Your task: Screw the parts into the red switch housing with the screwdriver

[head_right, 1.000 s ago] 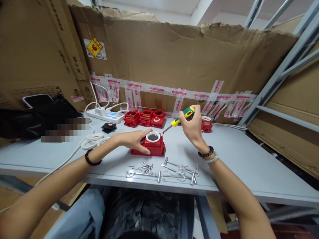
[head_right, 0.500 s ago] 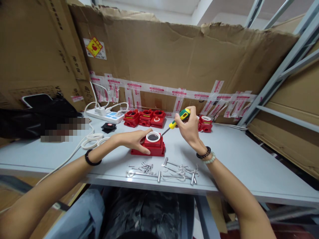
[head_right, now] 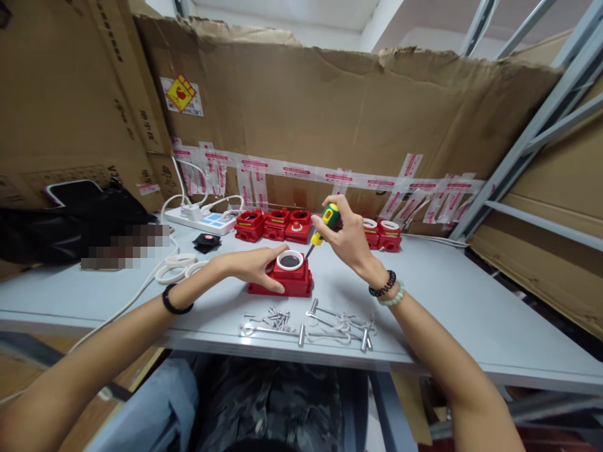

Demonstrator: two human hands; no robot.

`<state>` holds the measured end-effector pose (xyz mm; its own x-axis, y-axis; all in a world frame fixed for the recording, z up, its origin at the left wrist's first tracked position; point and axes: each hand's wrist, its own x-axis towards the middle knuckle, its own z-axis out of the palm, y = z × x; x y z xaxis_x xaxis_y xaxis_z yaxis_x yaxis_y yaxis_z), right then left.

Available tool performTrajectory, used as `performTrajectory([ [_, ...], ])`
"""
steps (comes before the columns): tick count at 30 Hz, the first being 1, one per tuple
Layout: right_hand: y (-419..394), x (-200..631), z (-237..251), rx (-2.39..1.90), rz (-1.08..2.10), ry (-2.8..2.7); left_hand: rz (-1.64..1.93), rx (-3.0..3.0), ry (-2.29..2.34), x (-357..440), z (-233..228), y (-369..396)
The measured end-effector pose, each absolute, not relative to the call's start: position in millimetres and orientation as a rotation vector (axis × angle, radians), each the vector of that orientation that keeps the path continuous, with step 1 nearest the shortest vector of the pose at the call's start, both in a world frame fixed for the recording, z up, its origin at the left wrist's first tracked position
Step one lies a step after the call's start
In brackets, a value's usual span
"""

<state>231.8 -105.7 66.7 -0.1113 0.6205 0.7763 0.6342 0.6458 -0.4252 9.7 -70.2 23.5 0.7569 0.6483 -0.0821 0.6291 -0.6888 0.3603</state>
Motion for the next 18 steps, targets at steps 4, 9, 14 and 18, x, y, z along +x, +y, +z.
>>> performTrajectory([
  [4, -107, 222, 80, -1.090, -0.246, -1.899, 0.088, 2.575, 0.959, 11, 25, -72],
  [9, -102, 217, 83, -0.976, -0.028, -2.014, 0.100, 2.574, 0.952, 11, 26, -73],
  [14, -101, 213, 80, -1.088, -0.271, -1.872, 0.123, 2.572, 0.914, 10, 27, -73],
  [18, -105, 213, 84, -1.154, -0.309, -1.964, 0.121, 2.550, 0.920, 11, 27, -73],
])
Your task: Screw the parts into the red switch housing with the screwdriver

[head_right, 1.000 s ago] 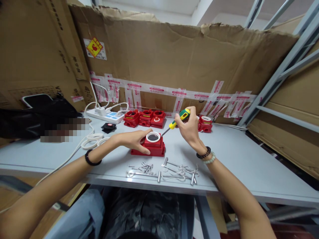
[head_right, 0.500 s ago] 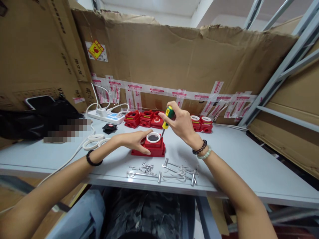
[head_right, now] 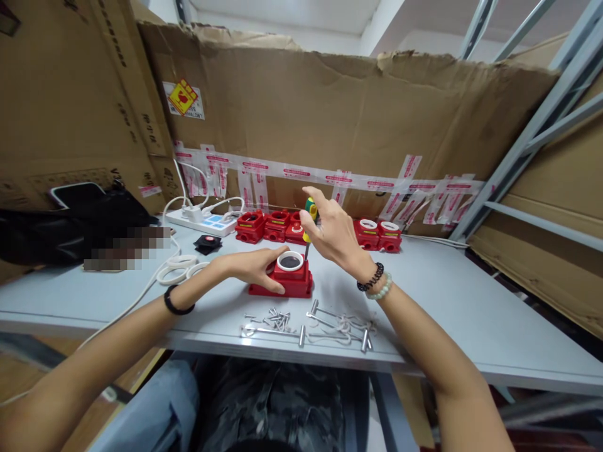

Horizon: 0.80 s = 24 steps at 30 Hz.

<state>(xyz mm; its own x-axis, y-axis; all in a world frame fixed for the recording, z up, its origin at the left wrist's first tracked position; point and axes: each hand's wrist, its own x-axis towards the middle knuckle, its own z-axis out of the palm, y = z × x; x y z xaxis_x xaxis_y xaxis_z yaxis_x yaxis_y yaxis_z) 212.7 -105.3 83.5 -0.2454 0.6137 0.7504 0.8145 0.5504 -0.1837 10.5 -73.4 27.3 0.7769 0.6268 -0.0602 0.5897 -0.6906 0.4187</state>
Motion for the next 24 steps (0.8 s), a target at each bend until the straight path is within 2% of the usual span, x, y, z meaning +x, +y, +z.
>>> performTrajectory([
  [2, -107, 213, 85, -1.082, -0.148, -2.087, 0.120, 2.549, 0.921, 10, 27, -73],
  [4, -108, 213, 85, -1.074, -0.118, -2.121, 0.119, 2.550, 0.926, 11, 27, -73],
  [9, -106, 209, 83, -1.293, -0.450, -1.928, 0.126, 2.555, 0.923, 11, 27, -73],
  [15, -103, 216, 87, -1.035, -0.005, -2.135, 0.117, 2.550, 0.919, 11, 28, -73],
  [21, -99, 213, 83, -1.200, -0.327, -1.924, 0.089, 2.569, 0.934, 10, 28, -72],
  [24, -98, 218, 87, -1.077, -0.052, -2.060, 0.085, 2.566, 0.930, 10, 27, -71],
])
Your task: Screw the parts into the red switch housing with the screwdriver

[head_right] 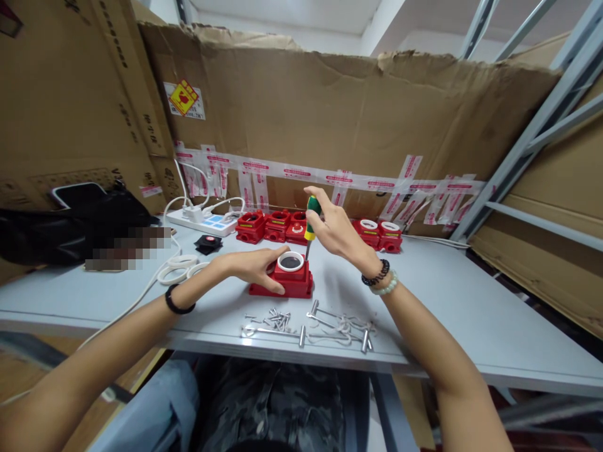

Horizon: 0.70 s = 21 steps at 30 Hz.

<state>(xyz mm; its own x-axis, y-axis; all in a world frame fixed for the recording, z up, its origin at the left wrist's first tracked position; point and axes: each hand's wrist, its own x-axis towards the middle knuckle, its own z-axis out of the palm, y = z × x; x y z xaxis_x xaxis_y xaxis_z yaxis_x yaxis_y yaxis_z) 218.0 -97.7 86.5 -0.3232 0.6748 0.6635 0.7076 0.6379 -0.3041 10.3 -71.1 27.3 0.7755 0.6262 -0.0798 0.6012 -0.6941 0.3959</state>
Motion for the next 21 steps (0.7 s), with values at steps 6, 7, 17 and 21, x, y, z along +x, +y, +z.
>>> performTrajectory([
  [6, -101, 212, 86, -1.088, -0.151, -1.986, 0.066, 2.578, 0.933, 11, 28, -71],
  [7, -102, 209, 84, -1.153, -0.268, -1.923, 0.069, 2.580, 0.933, 11, 28, -70],
  [17, -102, 212, 85, -1.152, -0.219, -1.924, 0.081, 2.569, 0.938, 11, 29, -72],
  [21, -103, 212, 85, -1.219, -0.337, -1.901, 0.087, 2.555, 0.942, 11, 29, -72],
])
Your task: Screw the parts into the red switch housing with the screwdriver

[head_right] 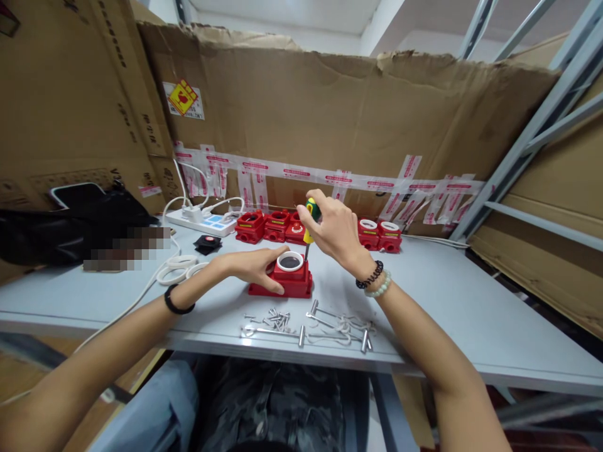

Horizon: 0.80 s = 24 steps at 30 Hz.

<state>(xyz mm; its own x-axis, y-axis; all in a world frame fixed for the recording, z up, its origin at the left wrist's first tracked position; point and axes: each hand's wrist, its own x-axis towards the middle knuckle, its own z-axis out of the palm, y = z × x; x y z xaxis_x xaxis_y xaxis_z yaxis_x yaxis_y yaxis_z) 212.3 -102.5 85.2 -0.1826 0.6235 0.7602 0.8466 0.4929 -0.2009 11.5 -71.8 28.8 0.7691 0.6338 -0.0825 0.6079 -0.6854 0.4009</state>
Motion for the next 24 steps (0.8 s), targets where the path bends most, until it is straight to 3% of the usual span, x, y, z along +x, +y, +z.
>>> performTrajectory([
  [4, -98, 213, 85, -1.007, 0.004, -2.033, 0.100, 2.561, 0.911, 11, 27, -70],
  [9, -102, 209, 85, -1.218, -0.354, -1.881, 0.092, 2.568, 0.927, 11, 28, -71],
  [14, -106, 217, 91, -1.038, 0.017, -2.189, 0.090, 2.558, 0.926, 11, 27, -70],
  [21, -99, 212, 81, -1.364, -0.559, -1.851, 0.068, 2.572, 0.944, 10, 26, -69],
  [24, -98, 216, 83, -1.324, -0.421, -1.969, 0.073, 2.581, 0.937, 11, 27, -70],
])
